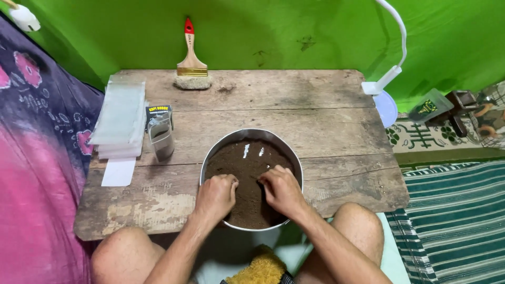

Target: Filling small plastic bags with coffee grounds using a small spoon from a metal bowl.

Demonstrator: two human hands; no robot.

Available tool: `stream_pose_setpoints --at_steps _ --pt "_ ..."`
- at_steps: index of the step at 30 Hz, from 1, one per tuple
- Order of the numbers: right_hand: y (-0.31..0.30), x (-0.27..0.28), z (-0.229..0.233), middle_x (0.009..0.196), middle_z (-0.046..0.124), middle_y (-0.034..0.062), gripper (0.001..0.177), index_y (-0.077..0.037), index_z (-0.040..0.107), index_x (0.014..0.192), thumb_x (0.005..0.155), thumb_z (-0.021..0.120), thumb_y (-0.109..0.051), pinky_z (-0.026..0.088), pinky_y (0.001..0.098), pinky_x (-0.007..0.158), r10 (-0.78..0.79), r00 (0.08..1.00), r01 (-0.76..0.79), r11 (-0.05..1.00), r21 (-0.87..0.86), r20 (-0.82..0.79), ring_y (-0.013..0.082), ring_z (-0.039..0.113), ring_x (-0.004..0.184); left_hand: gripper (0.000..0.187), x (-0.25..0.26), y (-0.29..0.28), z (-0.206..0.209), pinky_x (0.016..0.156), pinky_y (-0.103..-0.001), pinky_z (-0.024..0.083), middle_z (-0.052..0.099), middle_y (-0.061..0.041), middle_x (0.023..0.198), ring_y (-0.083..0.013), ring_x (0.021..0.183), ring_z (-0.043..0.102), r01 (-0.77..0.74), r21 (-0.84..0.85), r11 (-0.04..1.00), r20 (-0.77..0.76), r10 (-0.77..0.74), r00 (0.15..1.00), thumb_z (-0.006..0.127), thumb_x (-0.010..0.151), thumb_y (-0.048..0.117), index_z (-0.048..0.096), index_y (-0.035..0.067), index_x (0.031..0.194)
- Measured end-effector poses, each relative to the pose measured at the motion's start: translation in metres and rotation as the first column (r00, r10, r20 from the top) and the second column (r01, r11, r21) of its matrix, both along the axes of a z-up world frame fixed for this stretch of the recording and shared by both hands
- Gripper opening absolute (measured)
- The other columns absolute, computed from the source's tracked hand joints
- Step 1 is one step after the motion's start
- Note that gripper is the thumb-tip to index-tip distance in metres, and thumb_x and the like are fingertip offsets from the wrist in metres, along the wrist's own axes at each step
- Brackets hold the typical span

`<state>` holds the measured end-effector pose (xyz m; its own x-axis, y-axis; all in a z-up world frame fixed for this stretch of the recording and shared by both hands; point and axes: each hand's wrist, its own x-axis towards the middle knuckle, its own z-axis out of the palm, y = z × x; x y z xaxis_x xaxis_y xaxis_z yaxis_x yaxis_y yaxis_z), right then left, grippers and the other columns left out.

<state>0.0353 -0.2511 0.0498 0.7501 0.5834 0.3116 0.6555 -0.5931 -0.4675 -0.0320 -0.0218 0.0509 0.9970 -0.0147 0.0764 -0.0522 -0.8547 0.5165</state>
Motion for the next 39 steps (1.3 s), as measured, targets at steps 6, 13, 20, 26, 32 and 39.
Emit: stream_pose_setpoints --at_steps 6,13,20,26,32,39 --pt "-0.033 0.015 0.031 0.081 0.075 0.0078 0.013 -0.011 0.077 0.095 0.086 0.068 -0.010 0.051 0.0407 0.077 -0.208 0.975 0.215 0.971 -0.107 0.074 0.0297 0.068 0.087 0.014 -0.016 0.027 0.033 0.072 -0.049 0.062 0.075 -0.012 0.080 -0.0373 0.082 0.076 -0.088 -0.006 0.996 0.020 0.088 0.996 0.065 0.091 0.018 0.077 0.013 0.095" --pt "-0.012 0.005 -0.025 0.080 0.077 0.0089 0.012 -0.010 0.079 0.090 0.084 0.068 -0.011 0.053 0.0404 0.076 -0.131 0.982 0.127 0.991 -0.039 -0.132 0.0310 0.071 0.083 0.018 -0.008 0.000 0.007 0.071 -0.048 0.063 0.076 -0.011 0.080 -0.0368 0.080 0.077 -0.023 -0.051 0.998 -0.099 0.017 0.995 0.061 0.093 0.019 0.077 0.012 0.091" --pt "-0.035 0.013 -0.026 0.079 0.077 0.0113 0.012 -0.010 0.078 0.088 0.083 0.069 -0.014 0.053 0.0435 0.078 -0.239 0.969 0.224 0.956 -0.192 -0.060 0.0331 0.071 0.086 0.017 -0.014 0.013 -0.002 0.072 -0.051 0.063 0.075 -0.013 0.080 -0.0389 0.081 0.077 -0.066 0.063 0.996 -0.113 0.072 0.991 0.061 0.093 0.019 0.076 0.011 0.091" --pt "-0.024 0.011 -0.020 0.079 0.076 0.0094 0.011 -0.012 0.077 0.088 0.084 0.067 -0.015 0.052 0.0418 0.078 -0.188 0.978 0.175 0.974 -0.141 -0.087 0.0321 0.069 0.087 0.019 -0.011 0.002 0.013 0.072 -0.051 0.063 0.076 -0.015 0.080 -0.0400 0.081 0.077 -0.036 -0.035 0.999 -0.140 0.031 0.990 0.060 0.092 0.017 0.077 0.010 0.090" --pt "-0.054 0.043 0.005 0.077 0.071 0.0096 0.012 -0.010 0.072 0.086 0.076 0.066 -0.015 0.049 0.0410 0.076 -0.167 0.959 0.243 0.900 -0.362 0.230 0.0314 0.066 0.087 0.013 -0.014 0.027 0.036 0.071 -0.050 0.063 0.073 -0.013 0.075 -0.0384 0.077 0.077 -0.102 0.214 0.972 -0.105 0.127 0.986 0.061 0.087 0.015 0.073 0.009 0.086" --pt "-0.030 0.008 -0.003 0.074 0.073 0.0076 0.017 -0.012 0.073 0.078 0.065 0.068 -0.020 0.049 0.0412 0.074 0.091 0.977 0.042 0.803 -0.595 0.191 0.0285 0.068 0.084 0.011 -0.016 0.006 0.040 0.066 -0.052 0.063 0.074 -0.016 0.069 -0.0401 0.074 0.077 0.053 0.297 0.953 -0.217 0.013 0.976 0.065 0.075 0.007 0.076 0.005 0.073"
